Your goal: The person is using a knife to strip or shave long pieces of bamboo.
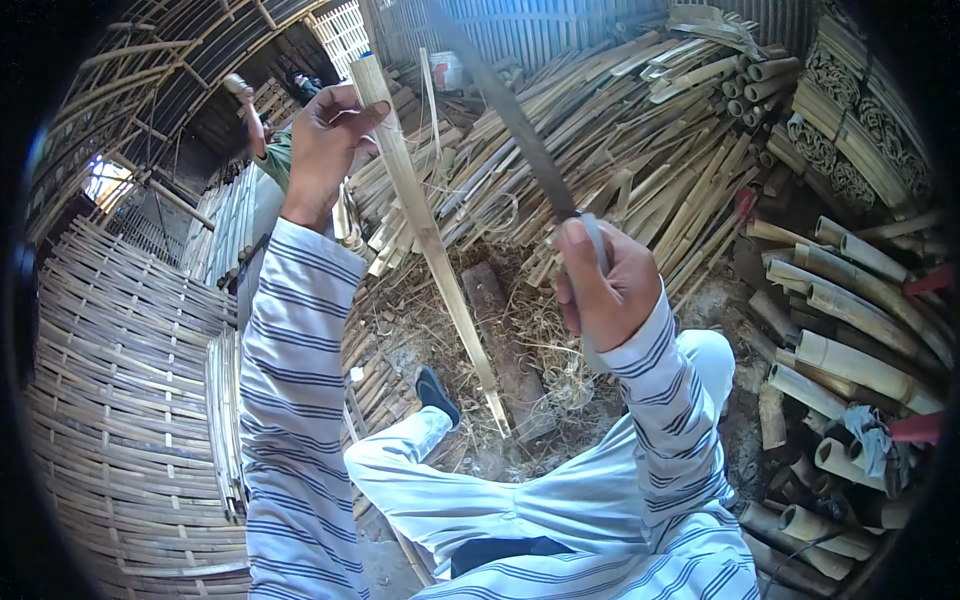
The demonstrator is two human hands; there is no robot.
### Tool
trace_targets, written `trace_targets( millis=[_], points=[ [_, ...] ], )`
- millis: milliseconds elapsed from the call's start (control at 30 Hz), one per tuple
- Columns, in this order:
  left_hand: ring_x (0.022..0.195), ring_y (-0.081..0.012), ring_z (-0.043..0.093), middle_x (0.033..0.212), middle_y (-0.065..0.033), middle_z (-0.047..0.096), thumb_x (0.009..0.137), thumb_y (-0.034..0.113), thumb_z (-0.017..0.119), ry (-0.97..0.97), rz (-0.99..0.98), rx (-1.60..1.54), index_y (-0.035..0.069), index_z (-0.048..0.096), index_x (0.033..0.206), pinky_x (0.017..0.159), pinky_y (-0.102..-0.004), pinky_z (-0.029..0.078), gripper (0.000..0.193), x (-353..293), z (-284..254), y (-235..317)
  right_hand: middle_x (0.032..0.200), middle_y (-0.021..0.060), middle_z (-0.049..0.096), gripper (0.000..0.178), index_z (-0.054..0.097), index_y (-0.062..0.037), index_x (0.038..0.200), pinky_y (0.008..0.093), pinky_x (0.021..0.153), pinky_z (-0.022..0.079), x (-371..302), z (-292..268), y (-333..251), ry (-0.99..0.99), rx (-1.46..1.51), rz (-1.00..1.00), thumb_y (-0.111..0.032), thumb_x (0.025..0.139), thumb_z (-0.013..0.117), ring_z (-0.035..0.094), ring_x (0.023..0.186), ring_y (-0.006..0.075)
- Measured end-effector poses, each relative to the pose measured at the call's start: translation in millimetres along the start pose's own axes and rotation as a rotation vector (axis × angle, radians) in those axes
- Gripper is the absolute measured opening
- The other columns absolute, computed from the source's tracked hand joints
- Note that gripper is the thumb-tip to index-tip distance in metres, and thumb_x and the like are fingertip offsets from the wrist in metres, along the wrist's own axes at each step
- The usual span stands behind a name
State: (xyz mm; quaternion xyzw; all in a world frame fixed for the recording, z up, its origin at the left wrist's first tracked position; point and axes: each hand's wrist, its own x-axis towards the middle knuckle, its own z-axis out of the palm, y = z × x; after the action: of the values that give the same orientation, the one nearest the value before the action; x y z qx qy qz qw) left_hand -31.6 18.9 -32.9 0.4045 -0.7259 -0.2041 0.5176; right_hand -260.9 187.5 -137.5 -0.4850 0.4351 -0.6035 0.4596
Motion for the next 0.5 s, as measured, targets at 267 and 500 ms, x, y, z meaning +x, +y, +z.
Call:
trace_targets(
  millis=[267, 500],
  points=[
    [0.066, -0.0086, 0.056, 0.075, -0.004, 0.062, 0.07, 0.007, 0.072, 0.081, -0.034, -0.062, -0.001, 0.061, 0.086, 0.055, -0.0201, 0.044, 0.021, -15.9, -3.4, 14.2, 0.05, 0.0012, 0.044, 0.05, 0.051, 0.0, 0.08, 0.022, 0.031, 0.032, 26.0, 48.0, -36.7, -0.125, -0.034, 0.005, -0.048, 0.09, 0.042, 0.042, 0.034, 0.0081],
    [0.058, -0.0073, 0.05, 0.068, -0.0021, 0.059, 0.068, 0.002, 0.071, 0.184, 0.056, -0.17, 0.0, 0.063, 0.08, 0.054, -0.0202, 0.038, 0.015, -29.4, -4.8, 22.5, 0.049, 0.0115, 0.052, 0.05, 0.054, 0.0016, 0.069, 0.0364, 0.051, 0.047, 33.1, 82.9, -8.1, -0.161, -0.223, -0.109, -0.039, 0.092, 0.038, 0.057, 0.048, 0.0255]
  ],
)
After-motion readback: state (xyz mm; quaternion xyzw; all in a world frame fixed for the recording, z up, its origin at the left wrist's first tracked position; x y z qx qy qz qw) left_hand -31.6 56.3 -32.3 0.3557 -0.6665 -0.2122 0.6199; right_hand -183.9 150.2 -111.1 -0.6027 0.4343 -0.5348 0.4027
